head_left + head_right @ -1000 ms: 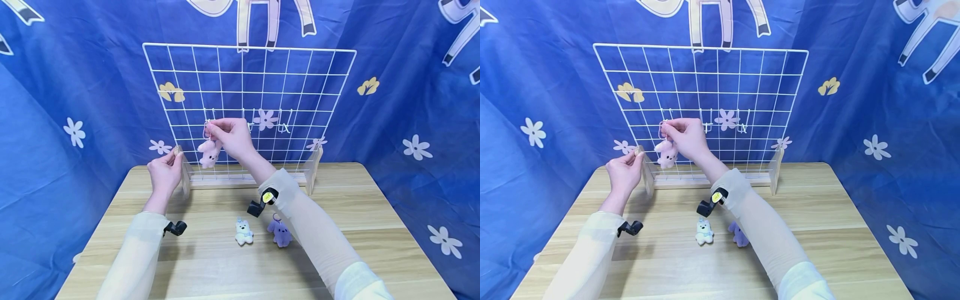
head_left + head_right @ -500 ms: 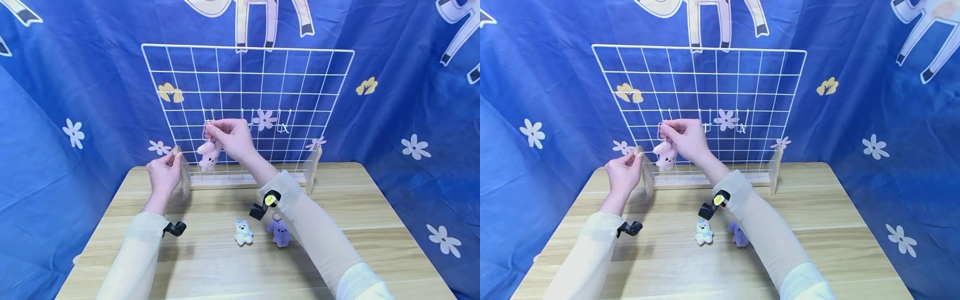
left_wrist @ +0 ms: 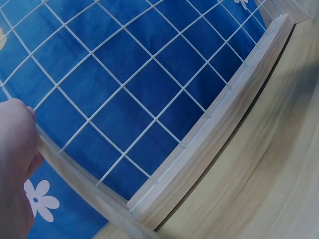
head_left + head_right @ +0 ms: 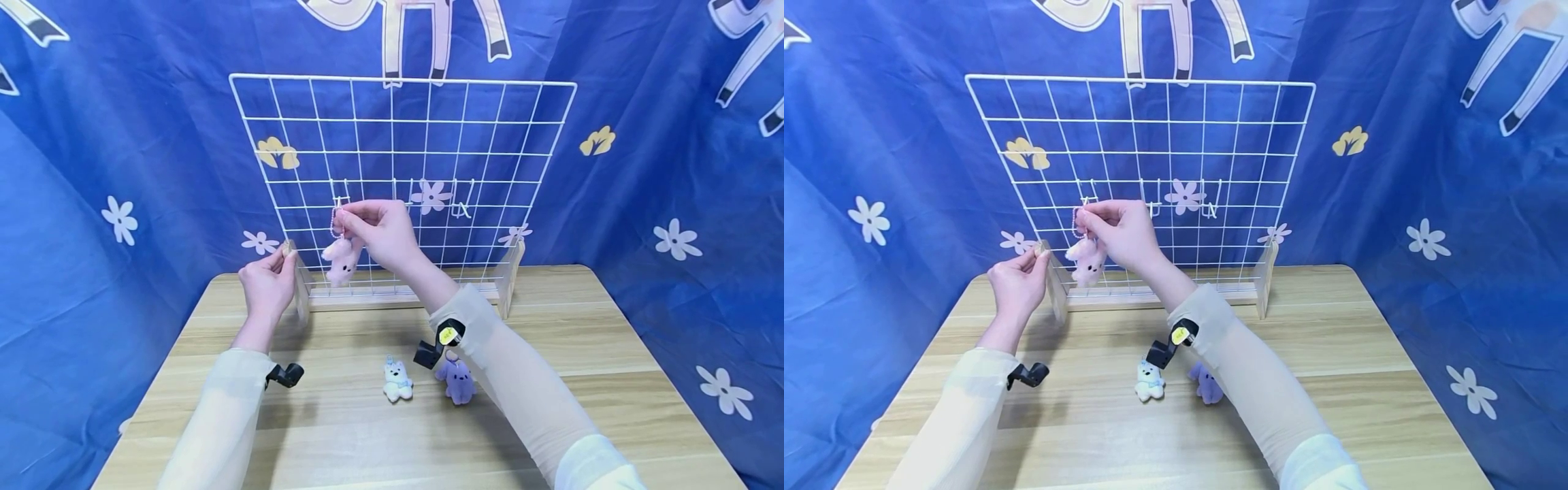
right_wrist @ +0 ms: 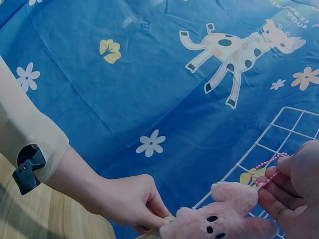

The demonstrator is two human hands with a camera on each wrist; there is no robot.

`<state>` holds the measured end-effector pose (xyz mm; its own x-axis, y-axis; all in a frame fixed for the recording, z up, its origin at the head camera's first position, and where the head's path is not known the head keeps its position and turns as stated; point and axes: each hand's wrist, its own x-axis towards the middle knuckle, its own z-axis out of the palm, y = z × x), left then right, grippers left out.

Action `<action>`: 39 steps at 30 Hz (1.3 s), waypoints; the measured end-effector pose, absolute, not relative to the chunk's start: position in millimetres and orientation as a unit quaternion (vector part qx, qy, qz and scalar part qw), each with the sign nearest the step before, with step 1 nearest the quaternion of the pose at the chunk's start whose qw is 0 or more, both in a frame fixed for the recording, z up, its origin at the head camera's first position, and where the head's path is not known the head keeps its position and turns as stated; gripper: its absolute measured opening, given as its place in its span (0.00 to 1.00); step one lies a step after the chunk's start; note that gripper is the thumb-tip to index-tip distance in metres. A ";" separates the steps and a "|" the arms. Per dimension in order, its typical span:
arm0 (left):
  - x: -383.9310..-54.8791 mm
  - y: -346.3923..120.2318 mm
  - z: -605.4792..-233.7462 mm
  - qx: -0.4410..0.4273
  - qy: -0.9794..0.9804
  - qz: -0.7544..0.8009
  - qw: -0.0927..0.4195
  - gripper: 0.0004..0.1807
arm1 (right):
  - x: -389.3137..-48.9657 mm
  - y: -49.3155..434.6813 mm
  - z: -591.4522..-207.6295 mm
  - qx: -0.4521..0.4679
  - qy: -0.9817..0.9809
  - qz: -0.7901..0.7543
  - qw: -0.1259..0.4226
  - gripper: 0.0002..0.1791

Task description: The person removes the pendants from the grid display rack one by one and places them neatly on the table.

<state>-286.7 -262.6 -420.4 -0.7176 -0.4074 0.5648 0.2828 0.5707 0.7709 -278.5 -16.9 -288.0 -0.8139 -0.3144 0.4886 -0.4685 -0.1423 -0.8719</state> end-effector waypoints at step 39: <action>-288.3 -263.4 -422.2 0.044 -0.812 -0.446 0.374 0.16 | -243.0 5.4 -297.2 0.350 -0.651 0.670 0.066 0.06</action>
<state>-288.3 -263.4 -422.2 -0.7169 -0.4051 0.5675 0.2614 0.5984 0.7574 -243.0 5.4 -297.2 -0.7458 -0.3674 0.5557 -0.5446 -0.1441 -0.8262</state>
